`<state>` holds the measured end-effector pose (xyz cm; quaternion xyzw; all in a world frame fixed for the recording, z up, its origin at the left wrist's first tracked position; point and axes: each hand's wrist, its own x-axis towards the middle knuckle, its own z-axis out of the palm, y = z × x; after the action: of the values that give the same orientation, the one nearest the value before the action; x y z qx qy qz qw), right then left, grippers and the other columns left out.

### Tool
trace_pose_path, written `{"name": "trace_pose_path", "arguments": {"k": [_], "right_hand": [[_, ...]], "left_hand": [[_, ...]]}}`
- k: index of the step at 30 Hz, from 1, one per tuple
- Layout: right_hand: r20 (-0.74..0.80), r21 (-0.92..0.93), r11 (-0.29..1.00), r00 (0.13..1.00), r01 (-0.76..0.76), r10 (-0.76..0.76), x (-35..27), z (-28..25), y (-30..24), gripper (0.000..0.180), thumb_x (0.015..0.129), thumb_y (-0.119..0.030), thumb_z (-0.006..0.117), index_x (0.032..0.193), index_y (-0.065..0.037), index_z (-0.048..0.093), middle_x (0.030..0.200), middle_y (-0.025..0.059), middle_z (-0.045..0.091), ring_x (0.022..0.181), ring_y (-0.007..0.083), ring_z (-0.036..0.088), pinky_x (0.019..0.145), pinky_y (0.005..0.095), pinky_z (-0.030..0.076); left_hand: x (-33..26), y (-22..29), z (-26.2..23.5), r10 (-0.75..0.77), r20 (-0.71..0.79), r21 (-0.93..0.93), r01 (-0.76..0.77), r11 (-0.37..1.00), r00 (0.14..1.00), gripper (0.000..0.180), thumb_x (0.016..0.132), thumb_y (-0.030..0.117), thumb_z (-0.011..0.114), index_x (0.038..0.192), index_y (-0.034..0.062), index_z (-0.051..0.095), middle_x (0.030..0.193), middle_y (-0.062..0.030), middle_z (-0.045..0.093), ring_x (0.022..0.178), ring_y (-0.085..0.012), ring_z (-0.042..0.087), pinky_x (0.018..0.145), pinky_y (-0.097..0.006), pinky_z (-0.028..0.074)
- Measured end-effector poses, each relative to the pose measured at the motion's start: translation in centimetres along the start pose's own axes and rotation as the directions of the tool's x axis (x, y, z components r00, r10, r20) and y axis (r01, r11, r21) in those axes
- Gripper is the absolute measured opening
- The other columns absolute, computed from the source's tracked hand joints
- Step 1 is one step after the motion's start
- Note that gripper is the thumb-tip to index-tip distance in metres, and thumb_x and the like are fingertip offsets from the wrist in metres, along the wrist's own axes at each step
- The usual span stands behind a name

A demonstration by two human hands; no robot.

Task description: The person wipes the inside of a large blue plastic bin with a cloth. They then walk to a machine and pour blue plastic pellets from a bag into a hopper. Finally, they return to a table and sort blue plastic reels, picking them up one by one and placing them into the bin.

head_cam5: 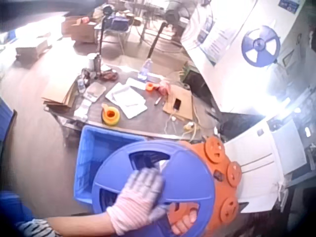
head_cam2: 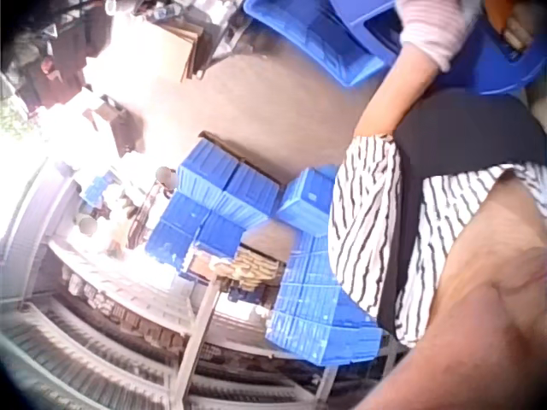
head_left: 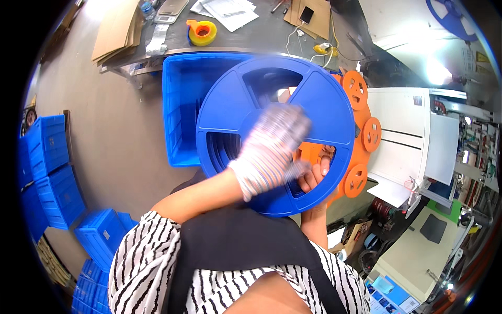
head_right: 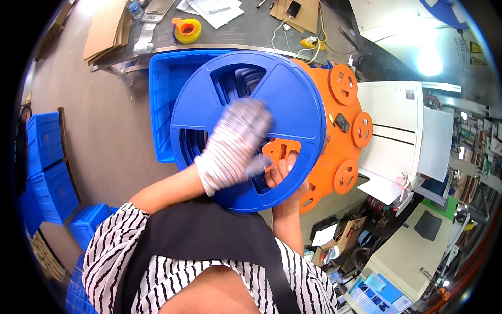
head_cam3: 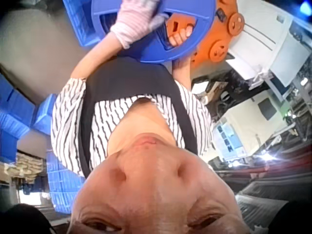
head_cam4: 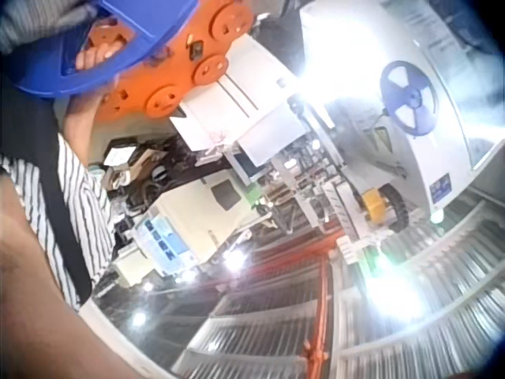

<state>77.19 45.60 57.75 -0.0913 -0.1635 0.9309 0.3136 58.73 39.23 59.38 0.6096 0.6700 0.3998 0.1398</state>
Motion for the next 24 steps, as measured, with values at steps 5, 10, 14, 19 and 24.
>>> {"name": "trace_pose_path", "arguments": {"k": [5, 10, 14, 19, 24], "right_hand": [[0.103, -0.011, 1.000, 0.995, -0.009, 0.010, -1.2, 0.9, 0.1, 0.016, 0.090, -0.019, 0.055, 0.092, -0.007, 0.043, 0.060, -0.0020, 0.039, 0.049, 0.0086, 0.038, 0.048, 0.0248, 0.031], [0.065, -0.087, 0.996, 0.998, 0.011, -0.006, -0.9, 1.5, 0.1, 0.023, 0.087, -0.023, 0.060, 0.092, -0.006, 0.044, 0.060, -0.0022, 0.037, 0.047, 0.0085, 0.034, 0.046, 0.0241, 0.028], [0.000, -0.159, 0.987, 1.000, 0.010, -0.010, 0.1, 2.3, 0.5, 0.022, 0.085, -0.021, 0.060, 0.091, -0.006, 0.044, 0.060, -0.0023, 0.036, 0.047, 0.0089, 0.032, 0.046, 0.0253, 0.028], [-0.137, -0.125, 0.987, 0.983, 0.103, -0.120, -0.1, 3.3, 0.4, 0.019, 0.082, -0.016, 0.060, 0.088, -0.007, 0.044, 0.060, -0.0026, 0.034, 0.048, 0.0087, 0.032, 0.047, 0.0257, 0.028], [-0.055, -0.165, 0.982, 0.993, 0.095, -0.106, 0.9, 3.2, 1.1, 0.021, 0.087, -0.021, 0.059, 0.091, -0.007, 0.045, 0.064, -0.0031, 0.036, 0.051, 0.0080, 0.031, 0.052, 0.0250, 0.029]], "left_hand": [[-3.3, -8.9, -1.4, -0.377, -0.008, 0.242, 0.368, 0.898, 0.926, 0.057, 0.081, 0.025, 0.055, 0.129, -0.0042, 0.043, 0.135, -0.0264, 0.040, 0.126, -0.0408, 0.038, 0.109, -0.045, 0.026], [-3.6, -4.7, -1.2, -0.192, -0.039, 0.181, 0.196, 0.964, 0.981, 0.061, 0.086, 0.034, 0.051, 0.136, 0.0030, 0.037, 0.141, -0.0232, 0.034, 0.133, -0.0375, 0.030, 0.111, -0.048, 0.016], [-2.1, -3.9, -1.7, 0.046, 0.017, 0.120, -0.048, 0.992, 0.999, 0.060, 0.073, 0.025, 0.061, 0.128, 0.0049, 0.047, 0.133, -0.0182, 0.046, 0.125, -0.0355, 0.041, 0.109, -0.047, 0.025], [-12.6, -22.7, -0.3, -0.470, -0.249, 0.447, 0.531, 0.720, 0.847, 0.043, 0.093, 0.034, 0.044, 0.122, 0.0039, 0.053, 0.126, -0.0206, 0.051, 0.118, -0.0372, 0.046, 0.101, -0.043, 0.035], [-13.2, -15.5, -3.4, -0.446, -0.399, 0.117, 0.527, 0.842, 0.801, 0.035, 0.086, 0.024, 0.059, 0.116, 0.0063, 0.058, 0.114, -0.0183, 0.059, 0.105, -0.0349, 0.056, 0.092, -0.039, 0.044]]}}
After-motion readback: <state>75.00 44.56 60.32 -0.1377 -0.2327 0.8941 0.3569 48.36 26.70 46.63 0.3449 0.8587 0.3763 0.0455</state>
